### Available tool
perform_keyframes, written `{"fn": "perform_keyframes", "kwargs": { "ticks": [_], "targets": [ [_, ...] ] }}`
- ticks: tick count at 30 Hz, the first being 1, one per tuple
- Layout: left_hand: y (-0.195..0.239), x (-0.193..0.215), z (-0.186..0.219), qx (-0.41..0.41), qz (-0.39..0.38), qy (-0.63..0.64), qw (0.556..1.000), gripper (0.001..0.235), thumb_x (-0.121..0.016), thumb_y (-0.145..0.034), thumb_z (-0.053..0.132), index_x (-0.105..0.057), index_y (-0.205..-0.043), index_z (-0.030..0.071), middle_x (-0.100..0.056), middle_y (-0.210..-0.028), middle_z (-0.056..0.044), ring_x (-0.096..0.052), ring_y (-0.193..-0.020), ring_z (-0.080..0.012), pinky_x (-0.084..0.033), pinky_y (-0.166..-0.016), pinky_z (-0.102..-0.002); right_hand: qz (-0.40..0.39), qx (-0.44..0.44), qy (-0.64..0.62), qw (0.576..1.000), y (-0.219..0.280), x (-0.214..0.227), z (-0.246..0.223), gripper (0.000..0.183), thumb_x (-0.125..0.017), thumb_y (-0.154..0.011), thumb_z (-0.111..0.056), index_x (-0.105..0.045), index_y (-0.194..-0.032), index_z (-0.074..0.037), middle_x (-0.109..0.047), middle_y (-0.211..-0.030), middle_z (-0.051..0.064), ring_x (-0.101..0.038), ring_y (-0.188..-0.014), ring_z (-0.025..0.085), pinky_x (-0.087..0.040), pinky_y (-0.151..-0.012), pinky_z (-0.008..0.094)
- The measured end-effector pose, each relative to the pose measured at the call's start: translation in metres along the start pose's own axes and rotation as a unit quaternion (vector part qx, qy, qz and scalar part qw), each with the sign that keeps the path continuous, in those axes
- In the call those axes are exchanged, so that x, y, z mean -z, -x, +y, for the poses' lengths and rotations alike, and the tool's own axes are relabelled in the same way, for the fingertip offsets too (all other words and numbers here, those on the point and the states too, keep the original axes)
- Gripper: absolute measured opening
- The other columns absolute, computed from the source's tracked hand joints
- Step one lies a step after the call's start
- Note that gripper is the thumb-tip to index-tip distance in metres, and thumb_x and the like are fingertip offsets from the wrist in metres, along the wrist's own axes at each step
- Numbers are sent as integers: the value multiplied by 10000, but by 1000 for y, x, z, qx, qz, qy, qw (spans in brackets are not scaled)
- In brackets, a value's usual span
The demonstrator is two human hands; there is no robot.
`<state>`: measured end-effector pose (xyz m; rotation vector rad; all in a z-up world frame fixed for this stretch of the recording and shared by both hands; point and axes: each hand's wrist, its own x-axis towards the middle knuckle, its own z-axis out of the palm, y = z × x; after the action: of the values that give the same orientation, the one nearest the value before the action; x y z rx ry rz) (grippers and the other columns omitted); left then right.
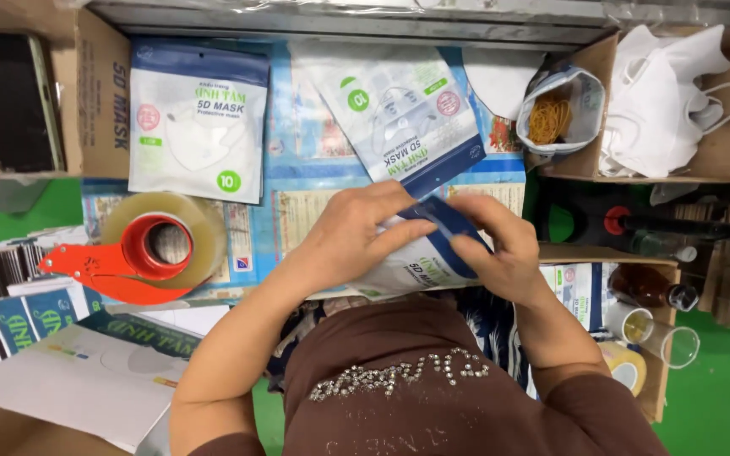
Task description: The person picks up face masks from a conveyor belt, places them into plastic pouches, and then packs the pouches into a cardboard box which is subsequently taped shut.
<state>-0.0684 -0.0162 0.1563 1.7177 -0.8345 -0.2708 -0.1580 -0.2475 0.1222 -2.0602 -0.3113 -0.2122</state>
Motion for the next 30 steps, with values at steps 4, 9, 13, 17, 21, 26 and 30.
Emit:
{"fn": "perform_keyframes", "kwargs": {
  "ticks": [4,9,13,17,21,26,30],
  "targets": [
    [5,-18,-10,-20,23,-32,999,178,-745,-943,215,-738,-918,39,-660,-809,-92,-665,-734,-301,-511,-642,-406,-35,-131,1,991,8,-6,-5,275,-755,-882,-65,-671,-1129,21,-708,-965,148,-705,-829,259,-547,-754,301],
    [7,-13,-6,-32,25,-34,999,187,-728,-956,223,-729,-935,37,-658,-800,-92,-659,-741,-301,-513,-656,-417,-44,-30,42,998,5,-6,-15,189,-726,-945,-58,-681,-1116,10,-715,-1024,127,-723,-856,226,-554,-745,308],
    [6,-16,-11,-48,0,27,998,186,-719,-935,218,-745,-977,38,-671,-844,-103,-664,-777,-300,-533,-670,-401,-72,-26,28,997,3,-9,-16,237,-752,-878,-75,-681,-1080,28,-646,-892,118,-637,-728,227,-497,-645,317],
    [8,-32,-17,-72,13,-19,997,157,-746,-938,188,-723,-887,41,-638,-766,-115,-644,-747,-314,-519,-675,-422,-17,-2,68,998,18,-18,6,72,-744,-896,-35,-677,-899,-9,-614,-777,92,-613,-635,212,-460,-584,327],
    [12,-21,-8,-110,42,-31,992,133,-764,-935,145,-707,-915,26,-630,-783,-118,-642,-751,-309,-514,-671,-415,-51,2,26,998,7,-7,-10,94,-715,-906,-42,-674,-961,23,-654,-872,118,-641,-701,233,-497,-619,325],
    [10,-10,-14,-21,127,-22,991,141,-776,-918,134,-709,-924,10,-653,-808,-118,-641,-703,-247,-479,-615,-359,-36,-41,43,998,29,-6,3,124,-759,-908,-73,-678,-844,-4,-633,-768,112,-620,-640,233,-476,-596,326],
    [16,-4,-31,-4,137,39,990,204,-739,-963,152,-722,-1077,-16,-732,-1006,-102,-709,-855,-190,-549,-742,-341,-76,-34,-36,996,24,11,8,126,-728,-912,-84,-674,-934,28,-655,-824,114,-641,-689,217,-502,-625,304]
  ]
}}
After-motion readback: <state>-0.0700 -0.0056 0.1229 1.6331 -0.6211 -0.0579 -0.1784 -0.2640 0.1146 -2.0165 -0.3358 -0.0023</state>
